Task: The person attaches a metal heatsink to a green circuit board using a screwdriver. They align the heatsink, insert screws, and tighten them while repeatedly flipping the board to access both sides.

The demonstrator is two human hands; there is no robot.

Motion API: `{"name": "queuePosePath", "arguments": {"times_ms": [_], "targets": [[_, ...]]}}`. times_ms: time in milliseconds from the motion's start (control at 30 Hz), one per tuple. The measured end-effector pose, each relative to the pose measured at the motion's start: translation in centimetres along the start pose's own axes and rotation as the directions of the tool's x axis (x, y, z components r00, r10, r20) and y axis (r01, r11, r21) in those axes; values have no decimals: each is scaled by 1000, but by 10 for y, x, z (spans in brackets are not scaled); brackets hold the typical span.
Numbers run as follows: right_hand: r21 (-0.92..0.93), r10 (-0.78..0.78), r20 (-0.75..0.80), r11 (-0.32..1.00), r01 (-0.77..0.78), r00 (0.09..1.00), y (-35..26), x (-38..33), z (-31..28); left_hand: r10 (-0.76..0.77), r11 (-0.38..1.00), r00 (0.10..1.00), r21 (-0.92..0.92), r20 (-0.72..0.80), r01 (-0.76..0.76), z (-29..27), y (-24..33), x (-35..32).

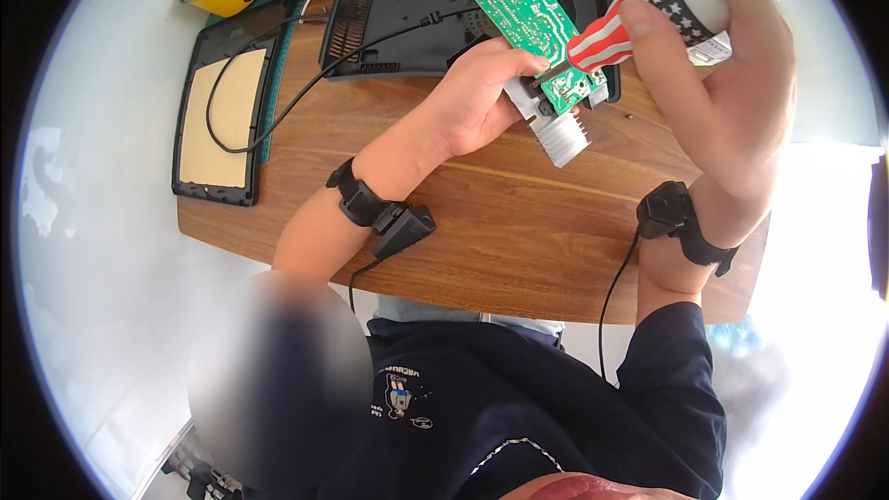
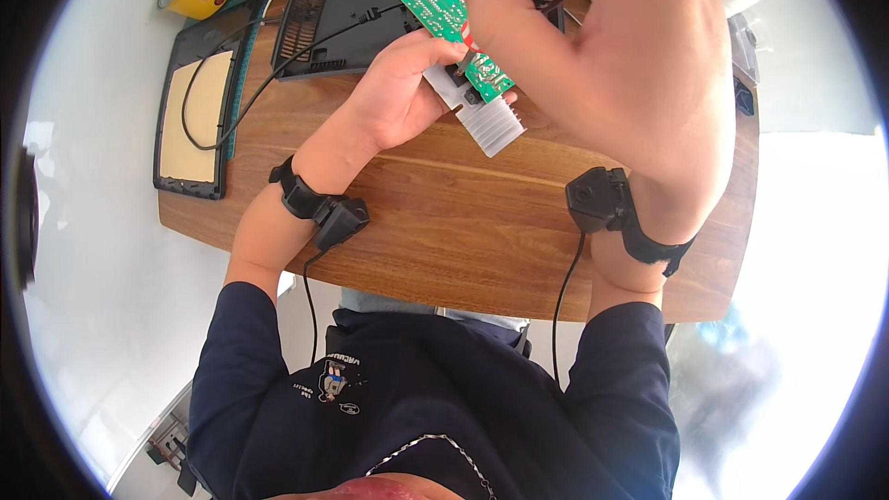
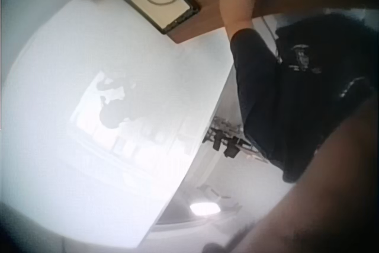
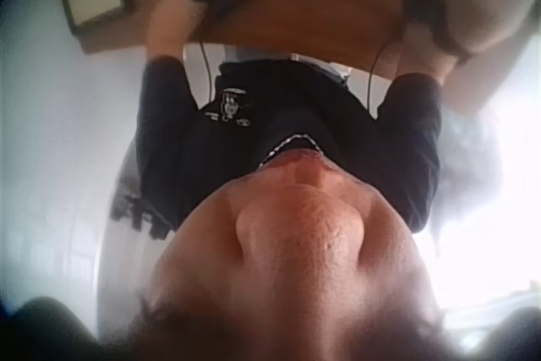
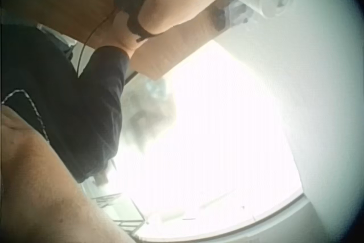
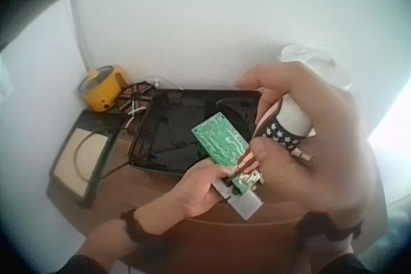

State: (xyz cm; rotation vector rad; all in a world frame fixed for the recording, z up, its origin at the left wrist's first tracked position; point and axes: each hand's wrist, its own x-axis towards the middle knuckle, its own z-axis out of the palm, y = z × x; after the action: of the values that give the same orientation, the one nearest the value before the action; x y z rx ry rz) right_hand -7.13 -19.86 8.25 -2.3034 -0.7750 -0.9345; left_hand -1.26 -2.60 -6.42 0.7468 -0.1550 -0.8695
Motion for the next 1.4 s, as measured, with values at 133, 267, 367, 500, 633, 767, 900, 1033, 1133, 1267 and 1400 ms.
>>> {"name": "queuePosePath", "arguments": {"times_ms": [133,267,367,500,633,767,900,1033,1133,1267,1400], "targets": [[-49,-6,-118,999,0,993,-6,1,18,70,996,997,62,-23,-69,-9,7,6],[52,6,-55,999,-3,998,2,6,13,132,986,990,104,-43,-127,-26,13,13],[45,-45,-84,998,48,995,11,-1,24,176,976,984,127,5,-175,-31,18,19],[-57,-45,-65,998,41,997,24,-1,23,219,963,976,161,11,-218,-26,18,19],[-75,150,-103,985,-158,983,-13,5,29,179,971,984,164,-7,-176,-15,14,11],[141,23,117,989,-39,993,1,1,-4,81,992,994,95,72,-88,-11,2,-1],[228,8,157,973,-44,988,14,-6,5,65,995,995,70,75,-70,-10,-15,-6],[249,-31,236,968,-29,971,12,-6,7,9,997,993,74,118,-18,-24,-20,-11],[153,44,299,984,-94,953,-9,-5,-3,9,998,994,61,113,-16,-31,-21,-13],[76,-32,256,997,13,966,-11,-17,1,25,996,991,79,128,-36,-33,-19,-9],[133,12,332,989,-59,943,-20,-30,-4,54,997,994,47,94,-59,-36,-17,-9]]}}
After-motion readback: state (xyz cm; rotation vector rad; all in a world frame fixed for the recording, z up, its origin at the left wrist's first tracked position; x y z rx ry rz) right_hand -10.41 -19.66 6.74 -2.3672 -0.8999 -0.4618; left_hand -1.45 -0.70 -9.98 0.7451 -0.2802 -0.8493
